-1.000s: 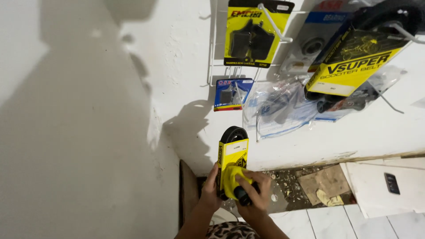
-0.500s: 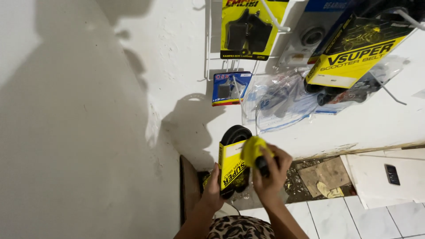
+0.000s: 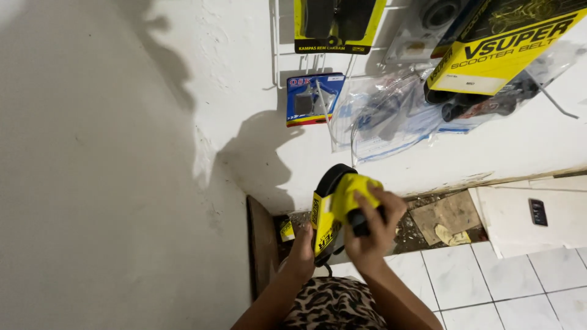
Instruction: Cleaning the packaging of a motorcycle scooter belt with a yellow cloth.
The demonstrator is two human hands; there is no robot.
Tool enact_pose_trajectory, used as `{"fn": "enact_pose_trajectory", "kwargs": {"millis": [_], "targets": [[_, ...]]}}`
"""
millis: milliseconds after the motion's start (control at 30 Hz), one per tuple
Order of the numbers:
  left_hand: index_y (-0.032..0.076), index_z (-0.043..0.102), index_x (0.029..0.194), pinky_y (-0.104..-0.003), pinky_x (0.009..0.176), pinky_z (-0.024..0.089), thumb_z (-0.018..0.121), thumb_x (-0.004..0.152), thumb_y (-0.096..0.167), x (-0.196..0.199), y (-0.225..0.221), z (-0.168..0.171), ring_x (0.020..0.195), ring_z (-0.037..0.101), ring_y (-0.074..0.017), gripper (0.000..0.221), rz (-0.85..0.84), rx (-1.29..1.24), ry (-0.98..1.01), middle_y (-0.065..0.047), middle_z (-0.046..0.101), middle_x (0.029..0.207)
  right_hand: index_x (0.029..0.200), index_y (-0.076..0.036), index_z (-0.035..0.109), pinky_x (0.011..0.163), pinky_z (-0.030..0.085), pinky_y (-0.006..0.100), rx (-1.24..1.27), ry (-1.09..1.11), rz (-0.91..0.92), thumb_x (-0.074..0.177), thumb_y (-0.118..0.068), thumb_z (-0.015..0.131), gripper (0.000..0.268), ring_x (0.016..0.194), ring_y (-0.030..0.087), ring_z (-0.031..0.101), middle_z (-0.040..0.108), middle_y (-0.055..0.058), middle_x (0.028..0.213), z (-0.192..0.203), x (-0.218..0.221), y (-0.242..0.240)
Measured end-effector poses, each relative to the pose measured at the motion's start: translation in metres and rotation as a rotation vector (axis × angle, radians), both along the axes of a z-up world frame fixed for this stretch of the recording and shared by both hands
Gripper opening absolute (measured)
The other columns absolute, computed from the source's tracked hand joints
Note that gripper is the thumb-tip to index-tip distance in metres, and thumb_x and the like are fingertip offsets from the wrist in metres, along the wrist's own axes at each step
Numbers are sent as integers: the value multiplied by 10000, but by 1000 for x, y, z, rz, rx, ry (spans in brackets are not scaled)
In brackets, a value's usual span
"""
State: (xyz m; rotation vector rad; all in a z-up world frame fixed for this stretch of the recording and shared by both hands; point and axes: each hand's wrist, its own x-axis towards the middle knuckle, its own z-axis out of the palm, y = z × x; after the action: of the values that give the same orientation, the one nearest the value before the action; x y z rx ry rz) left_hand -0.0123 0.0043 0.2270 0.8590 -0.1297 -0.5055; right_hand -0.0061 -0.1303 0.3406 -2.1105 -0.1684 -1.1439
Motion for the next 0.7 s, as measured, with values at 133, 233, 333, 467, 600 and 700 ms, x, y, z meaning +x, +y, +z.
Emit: {"fn": "enact_pose_trajectory", "kwargs": {"millis": [133,233,333,467,600,700], "targets": [[-9,531,1311,-409,960,473,375,1023,78,-3,-3,-30,1074,596,-294,339,197,622,-587,-175,621,1233,1167,-233,711,1098,431,495,-103,-171,64,810,-389,805,401,1234,251,469,575,39,1287,-30,-4,17],[-21,573,1242,-409,931,484,308,1049,145,-6,-6,-39,1016,611,-269,367,163,609,-463,-167,653,1171,1170,-217,709,1087,424,503,-95,-149,51,833,-424,772,401,1233,266,441,562,51,1313,-25,6,0],[-36,546,1303,-456,1004,458,279,1084,257,-3,-5,-48,1066,638,-288,452,120,435,-328,-190,645,1240,1230,-100,701,1047,430,517,0,-148,90,893,-223,691,359,1178,347,495,547,157,1285,-28,14,-12],[-43,470,1428,-524,1066,435,299,1093,249,-1,-4,-62,1141,637,-364,476,145,364,-407,-250,608,1323,1022,-102,837,933,460,481,71,-176,298,870,-170,764,182,988,383,597,632,189,1059,-66,-17,27],[-45,436,1462,-554,1022,452,310,1079,131,-6,-13,-79,1124,610,-428,440,240,490,-621,-300,592,1290,1134,-43,691,974,419,433,508,8,372,854,-130,812,316,1007,209,547,575,80,1059,-40,1,-2],[-47,403,1495,-584,978,470,322,1064,13,-6,-16,-89,1108,584,-492,443,335,619,-827,-351,577,1257,1209,54,654,1003,426,541,117,-199,182,921,-130,662,342,1125,458,559,535,266,1197,-57,32,-42]]}}
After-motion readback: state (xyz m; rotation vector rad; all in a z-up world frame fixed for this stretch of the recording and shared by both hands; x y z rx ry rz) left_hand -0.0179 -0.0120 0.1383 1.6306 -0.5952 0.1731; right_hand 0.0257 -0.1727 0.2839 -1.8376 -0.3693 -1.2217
